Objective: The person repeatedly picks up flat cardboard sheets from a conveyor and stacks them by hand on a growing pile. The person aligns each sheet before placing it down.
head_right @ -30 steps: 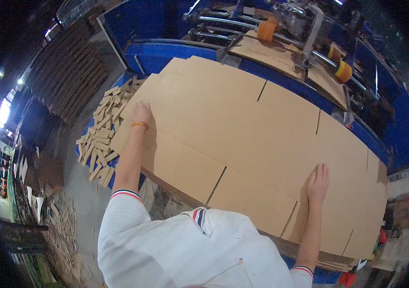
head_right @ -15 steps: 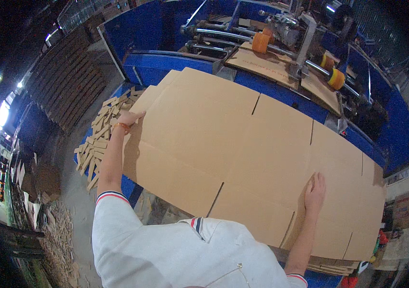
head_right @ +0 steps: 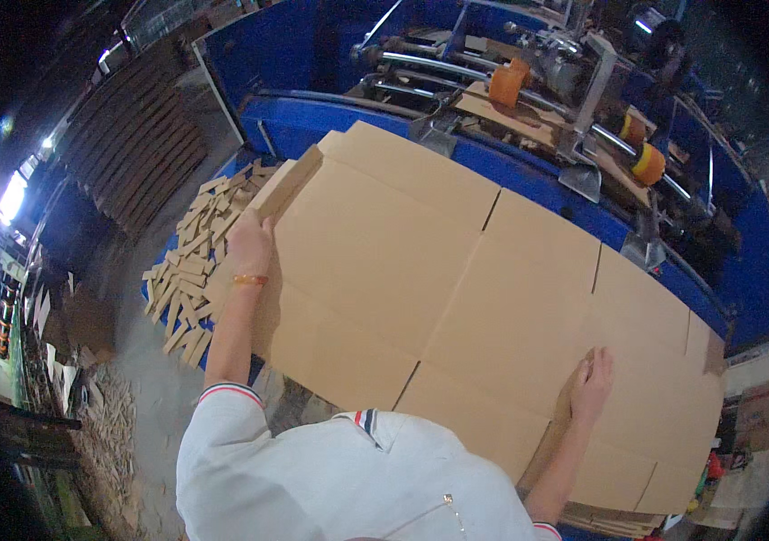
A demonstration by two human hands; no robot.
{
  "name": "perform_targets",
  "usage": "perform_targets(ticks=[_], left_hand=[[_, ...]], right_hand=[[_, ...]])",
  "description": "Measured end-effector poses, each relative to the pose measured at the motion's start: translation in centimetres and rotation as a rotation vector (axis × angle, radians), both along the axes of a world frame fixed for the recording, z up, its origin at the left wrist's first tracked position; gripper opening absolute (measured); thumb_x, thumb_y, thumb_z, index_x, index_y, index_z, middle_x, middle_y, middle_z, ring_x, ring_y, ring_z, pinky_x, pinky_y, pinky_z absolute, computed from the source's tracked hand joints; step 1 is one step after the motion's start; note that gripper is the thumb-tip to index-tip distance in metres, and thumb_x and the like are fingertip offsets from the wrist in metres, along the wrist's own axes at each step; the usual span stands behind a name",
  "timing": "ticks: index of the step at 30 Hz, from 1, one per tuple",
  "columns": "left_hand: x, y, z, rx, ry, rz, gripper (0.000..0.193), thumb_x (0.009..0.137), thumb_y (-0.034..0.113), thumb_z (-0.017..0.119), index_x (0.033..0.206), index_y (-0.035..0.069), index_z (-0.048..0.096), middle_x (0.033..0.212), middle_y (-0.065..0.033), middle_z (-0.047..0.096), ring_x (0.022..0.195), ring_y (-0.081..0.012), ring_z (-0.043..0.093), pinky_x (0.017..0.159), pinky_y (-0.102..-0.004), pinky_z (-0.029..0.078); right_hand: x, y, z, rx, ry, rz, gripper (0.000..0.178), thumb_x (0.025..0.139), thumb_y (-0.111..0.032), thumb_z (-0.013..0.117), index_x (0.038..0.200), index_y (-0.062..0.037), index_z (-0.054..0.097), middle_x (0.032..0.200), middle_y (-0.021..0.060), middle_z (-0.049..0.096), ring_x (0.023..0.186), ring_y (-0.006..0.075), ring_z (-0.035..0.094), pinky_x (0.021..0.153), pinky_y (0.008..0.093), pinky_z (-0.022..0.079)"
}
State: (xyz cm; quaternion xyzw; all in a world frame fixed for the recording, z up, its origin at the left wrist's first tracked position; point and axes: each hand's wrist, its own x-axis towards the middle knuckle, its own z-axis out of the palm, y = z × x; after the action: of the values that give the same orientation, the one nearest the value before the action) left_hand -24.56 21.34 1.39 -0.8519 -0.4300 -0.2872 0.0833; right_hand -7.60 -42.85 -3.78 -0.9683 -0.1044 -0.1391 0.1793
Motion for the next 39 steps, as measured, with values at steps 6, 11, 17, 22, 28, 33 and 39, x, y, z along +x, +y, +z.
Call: perform_targets(ticks=[6,11,17,22,28,33,39], left_hand=[[-1.2,-2.4,-3.6,0.221,-0.002,0.003,0.058,0.084,0.041,0.066,0.118,-0.004,0.053,0.116,-0.0224,0.060,0.111,-0.0371,0.057,0.091,-0.0462,0.046],[-9.0,-10.8,-1.6,-0.600,-0.835,-0.047,0.084,0.084,0.042,0.066,0.140,-0.010,0.030,0.145,-0.0292,0.034,0.137,-0.0405,0.029,0.115,-0.0463,0.018],[-10.3,-12.9,-6.6,-0.657,-0.713,-0.080,0.065,0.088,0.030,0.063,0.136,-0.007,0.039,0.139,-0.0254,0.045,0.133,-0.0393,0.036,0.112,-0.0468,0.021],[-8.7,-11.5,-6.2,-0.240,-0.341,-0.093,0.048,0.088,0.028,0.064,0.126,0.000,0.053,0.134,-0.0176,0.052,0.129,-0.0397,0.039,0.110,-0.0473,0.026],[-7.9,-7.1,-8.9,0.051,-0.509,-0.203,0.043,0.089,0.026,0.064,0.124,0.001,0.054,0.125,-0.0182,0.056,0.118,-0.0361,0.050,0.102,-0.0449,0.038],[-9.0,-12.0,-2.9,-0.688,-1.324,-0.263,0.047,0.091,0.022,0.060,0.130,0.000,0.046,0.124,-0.0178,0.052,0.104,-0.0298,0.056,0.088,-0.0397,0.049],[-11.1,-10.9,-3.0,-0.878,-1.477,-0.185,0.049,0.091,0.019,0.056,0.133,-0.002,0.042,0.127,-0.0173,0.050,0.110,-0.0270,0.053,0.094,-0.0394,0.045]], right_hand=[[-1.1,-2.4,-1.3,0.024,0.013,0.030,0.043,0.095,-0.020,0.051,0.133,-0.0003,0.050,0.144,0.0184,0.042,0.134,0.0337,0.038,0.112,0.0419,0.030],[-11.2,-11.1,-1.1,-0.296,0.148,-0.428,0.048,0.096,-0.029,0.049,0.136,-0.0030,0.047,0.145,0.0201,0.040,0.134,0.0331,0.038,0.111,0.0418,0.030],[-17.9,-24.6,-9.3,-0.029,0.059,-0.802,0.052,0.094,-0.034,0.050,0.136,-0.0032,0.048,0.142,0.0224,0.043,0.126,0.0409,0.041,0.103,0.0471,0.036],[-16.7,-17.4,-11.4,-0.146,-0.190,-0.945,0.056,0.094,-0.037,0.050,0.130,0.0057,0.049,0.137,0.0309,0.042,0.133,0.0468,0.028,0.113,0.0511,0.020],[-16.0,-10.2,-3.1,0.493,-0.356,-1.093,0.049,0.094,-0.033,0.052,0.128,0.0022,0.050,0.131,0.0243,0.049,0.125,0.0379,0.044,0.106,0.0453,0.034],[-14.6,-9.7,-1.6,1.231,-0.717,-0.871,0.044,0.094,-0.027,0.051,0.127,0.0033,0.051,0.132,0.0180,0.047,0.124,0.0287,0.045,0.102,0.0386,0.038],[-15.1,-6.7,9.2,1.420,-0.976,-0.755,0.049,0.093,-0.020,0.052,0.134,0.0050,0.041,0.136,0.0156,0.041,0.125,0.0246,0.044,0.103,0.0374,0.038]])
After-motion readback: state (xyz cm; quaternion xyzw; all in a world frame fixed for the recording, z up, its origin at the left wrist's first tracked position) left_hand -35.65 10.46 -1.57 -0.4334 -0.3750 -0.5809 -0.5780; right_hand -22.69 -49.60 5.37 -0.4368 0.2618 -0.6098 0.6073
